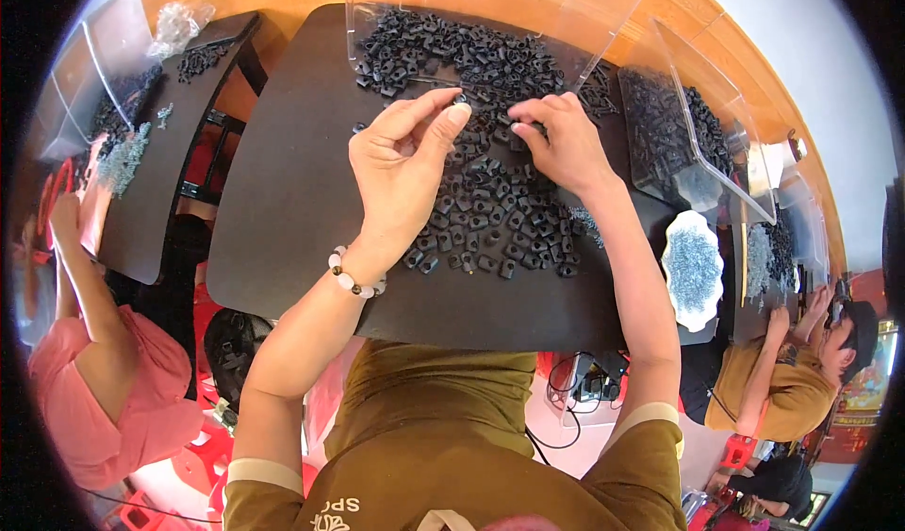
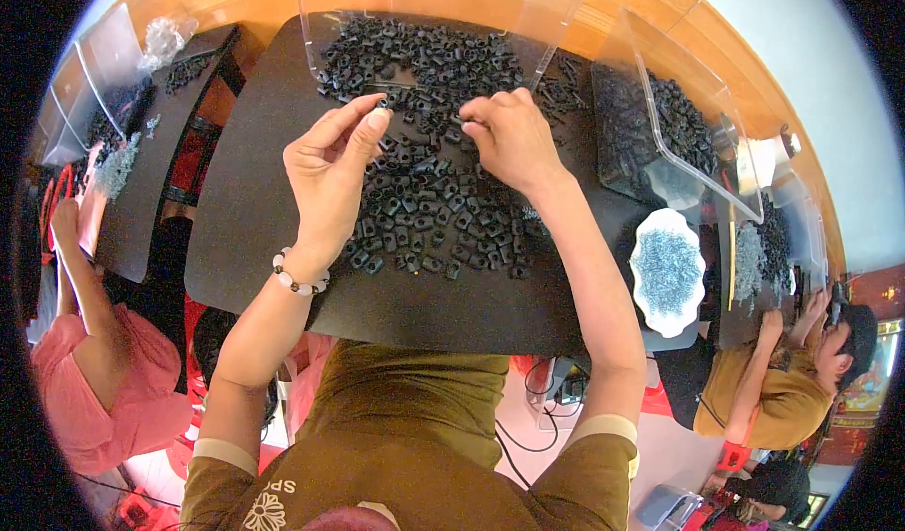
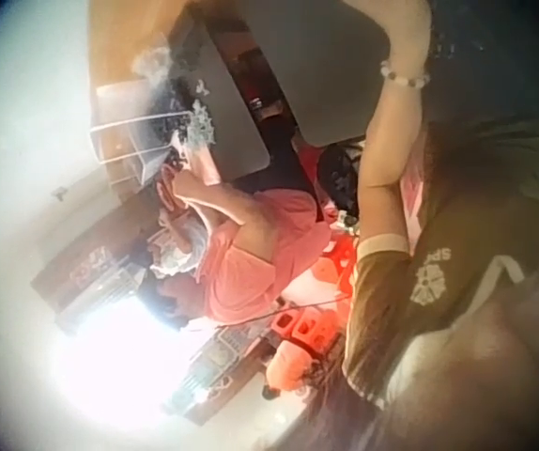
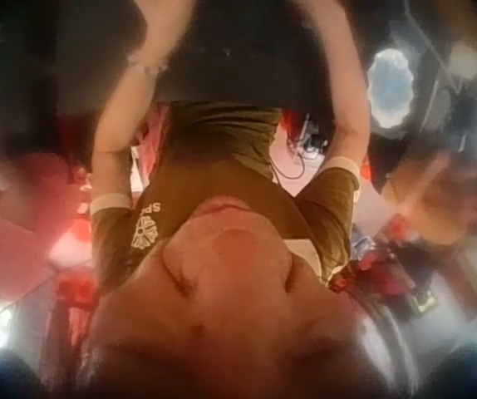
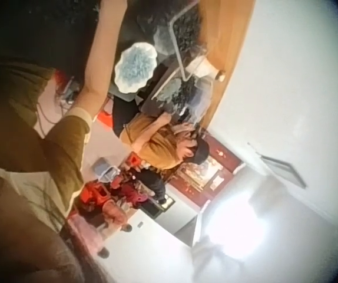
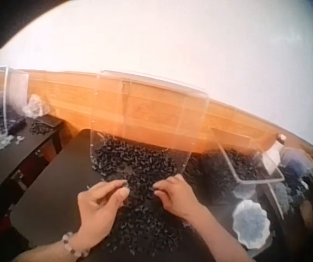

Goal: The person sorts small plastic parts and rubber parts by hand, inspecting them one by one and placing them into bins or onto a plate.

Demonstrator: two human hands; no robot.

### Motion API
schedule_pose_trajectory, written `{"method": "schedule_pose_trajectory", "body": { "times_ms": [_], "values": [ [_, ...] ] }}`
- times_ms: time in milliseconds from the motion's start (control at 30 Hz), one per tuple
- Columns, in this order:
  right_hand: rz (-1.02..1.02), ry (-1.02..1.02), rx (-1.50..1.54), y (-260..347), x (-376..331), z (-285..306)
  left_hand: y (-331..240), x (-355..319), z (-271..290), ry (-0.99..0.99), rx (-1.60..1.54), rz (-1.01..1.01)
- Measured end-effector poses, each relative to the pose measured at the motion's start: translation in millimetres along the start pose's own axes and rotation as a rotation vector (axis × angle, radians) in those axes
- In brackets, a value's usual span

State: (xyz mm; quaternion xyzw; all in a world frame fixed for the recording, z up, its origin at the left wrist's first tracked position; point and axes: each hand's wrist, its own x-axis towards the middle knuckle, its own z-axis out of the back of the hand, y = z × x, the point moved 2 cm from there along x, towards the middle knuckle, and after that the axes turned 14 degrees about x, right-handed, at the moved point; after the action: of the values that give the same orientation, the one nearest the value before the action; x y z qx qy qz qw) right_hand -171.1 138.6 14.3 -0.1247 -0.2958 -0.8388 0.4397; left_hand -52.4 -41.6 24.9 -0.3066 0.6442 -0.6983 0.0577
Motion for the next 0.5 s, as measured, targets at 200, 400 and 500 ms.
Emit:
{"method": "schedule_pose_trajectory", "body": {
  "times_ms": [200,400,500],
  "values": [
    [-0.125,0.141,-0.056,7,0,3,2,0,1,0.001,0.017,-0.010],
    [-0.021,0.060,0.059,15,14,-12,5,-1,-1,0.014,0.002,-0.006],
    [-0.044,0.085,-0.016,12,15,-23,7,-1,-2,0.024,0.001,0.005]
  ]
}}
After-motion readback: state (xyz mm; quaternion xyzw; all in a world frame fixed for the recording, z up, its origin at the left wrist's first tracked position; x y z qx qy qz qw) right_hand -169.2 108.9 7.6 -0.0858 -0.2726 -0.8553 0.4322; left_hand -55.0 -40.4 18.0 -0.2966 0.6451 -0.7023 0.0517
